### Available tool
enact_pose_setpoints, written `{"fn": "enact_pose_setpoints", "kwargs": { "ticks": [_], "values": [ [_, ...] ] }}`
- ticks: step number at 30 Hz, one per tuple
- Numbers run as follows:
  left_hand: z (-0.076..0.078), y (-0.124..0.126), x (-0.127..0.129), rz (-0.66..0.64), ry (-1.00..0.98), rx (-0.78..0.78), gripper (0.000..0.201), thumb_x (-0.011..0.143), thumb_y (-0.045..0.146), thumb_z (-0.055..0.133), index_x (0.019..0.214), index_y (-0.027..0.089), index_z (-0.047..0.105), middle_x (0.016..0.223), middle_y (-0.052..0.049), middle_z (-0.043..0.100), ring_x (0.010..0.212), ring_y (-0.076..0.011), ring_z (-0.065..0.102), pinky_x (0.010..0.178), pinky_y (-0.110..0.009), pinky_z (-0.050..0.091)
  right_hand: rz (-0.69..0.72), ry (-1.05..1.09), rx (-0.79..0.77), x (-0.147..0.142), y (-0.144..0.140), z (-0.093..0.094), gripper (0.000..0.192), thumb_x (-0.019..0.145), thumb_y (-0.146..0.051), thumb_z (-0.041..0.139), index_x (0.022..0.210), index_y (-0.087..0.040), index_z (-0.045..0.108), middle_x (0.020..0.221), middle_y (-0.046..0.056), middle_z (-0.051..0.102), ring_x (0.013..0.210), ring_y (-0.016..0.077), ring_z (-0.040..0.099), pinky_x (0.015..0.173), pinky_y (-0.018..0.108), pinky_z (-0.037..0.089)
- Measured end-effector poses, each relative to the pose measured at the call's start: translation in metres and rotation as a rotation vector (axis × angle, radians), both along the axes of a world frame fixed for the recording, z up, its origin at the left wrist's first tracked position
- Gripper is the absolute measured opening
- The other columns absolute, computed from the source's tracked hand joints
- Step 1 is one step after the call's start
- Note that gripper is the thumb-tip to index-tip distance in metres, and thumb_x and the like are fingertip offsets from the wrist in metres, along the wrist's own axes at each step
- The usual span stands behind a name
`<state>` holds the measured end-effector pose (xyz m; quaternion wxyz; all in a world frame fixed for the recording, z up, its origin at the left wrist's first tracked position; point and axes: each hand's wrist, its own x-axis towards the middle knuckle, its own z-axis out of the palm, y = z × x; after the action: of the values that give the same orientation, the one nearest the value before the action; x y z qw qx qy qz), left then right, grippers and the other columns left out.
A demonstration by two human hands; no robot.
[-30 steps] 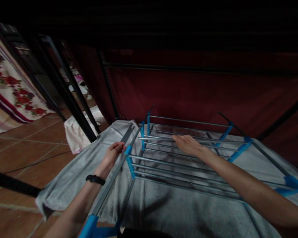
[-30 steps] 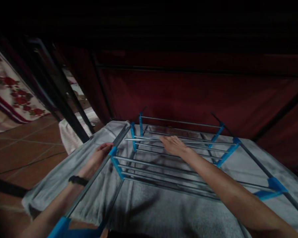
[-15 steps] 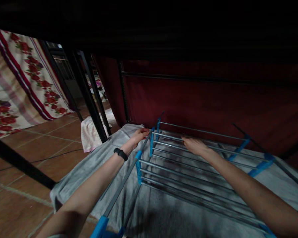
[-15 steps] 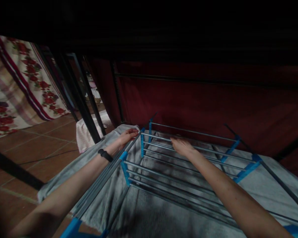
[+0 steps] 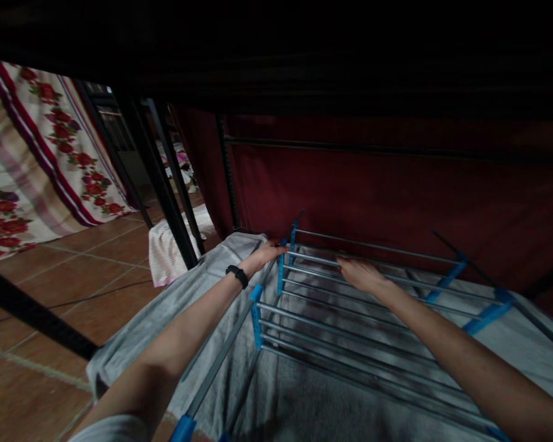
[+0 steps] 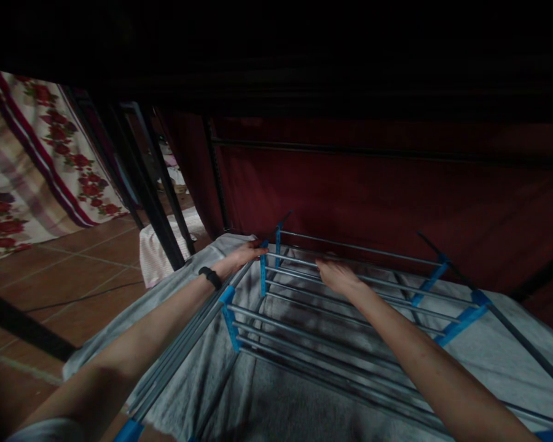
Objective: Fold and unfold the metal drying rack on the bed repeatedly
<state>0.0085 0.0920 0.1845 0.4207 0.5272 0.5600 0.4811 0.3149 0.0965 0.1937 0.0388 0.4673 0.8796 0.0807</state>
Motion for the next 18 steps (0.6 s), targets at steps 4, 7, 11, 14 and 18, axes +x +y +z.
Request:
{"fn": "enact_pose_setpoints", "kwargs": {
  "ticks": [4,7,11,14,18],
  "values": [
    [0.0017,0.002,0.0002,-0.044,0.074,0.0,0.061,0.064,0.027,0.081,0.121,0.012,0.065,0.123,-0.014,0.067,0.107,-0.0264,0.062,0.089,-0.031,0.049,-0.003,-0.007,-0.036,0.0005,0.0006,-0.0005,0.032,0.1,-0.027,0.03,0.117,-0.018,0.056,0.106,0.013,0.068,0.094,0.0246,0.065,0.074,0.031,0.041],
    [0.0046,0.0013,-0.0007,-0.102,0.062,-0.008,0.064,0.063,0.023,0.081,0.124,0.013,0.063,0.117,-0.012,0.069,0.107,-0.0259,0.063,0.091,-0.032,0.049,0.033,0.012,-0.029,0.0021,0.002,-0.0011,0.031,0.099,-0.026,0.03,0.114,-0.018,0.056,0.104,0.012,0.068,0.092,0.0233,0.065,0.071,0.029,0.04],
    [0.0079,-0.0017,-0.0019,-0.181,-0.008,-0.009,0.062,0.06,0.017,0.081,0.119,0.014,0.066,0.101,-0.008,0.074,0.104,-0.0265,0.065,0.093,-0.032,0.049,0.05,0.02,-0.02,0.0039,0.0045,-0.0028,0.031,0.099,-0.025,0.029,0.114,-0.018,0.056,0.104,0.011,0.068,0.092,0.0229,0.065,0.071,0.029,0.039],
    [0.0086,-0.0032,-0.0018,-0.217,-0.063,-0.021,0.059,0.06,0.02,0.083,0.117,0.014,0.066,0.098,-0.008,0.074,0.103,-0.026,0.065,0.094,-0.033,0.049,0.037,0.016,-0.004,0.0044,0.0052,-0.0045,0.032,0.099,-0.024,0.029,0.118,-0.019,0.054,0.105,0.011,0.068,0.092,0.023,0.065,0.071,0.029,0.04],
    [0.007,-0.0024,0.0012,-0.21,-0.141,-0.042,0.058,0.059,0.02,0.084,0.113,0.014,0.066,0.103,-0.009,0.073,0.104,-0.0257,0.065,0.095,-0.034,0.05,0.027,0.0,-0.018,0.0047,0.0039,-0.0045,0.034,0.099,-0.025,0.029,0.122,-0.018,0.053,0.108,0.012,0.068,0.094,0.024,0.065,0.074,0.03,0.041]
  ]
}}
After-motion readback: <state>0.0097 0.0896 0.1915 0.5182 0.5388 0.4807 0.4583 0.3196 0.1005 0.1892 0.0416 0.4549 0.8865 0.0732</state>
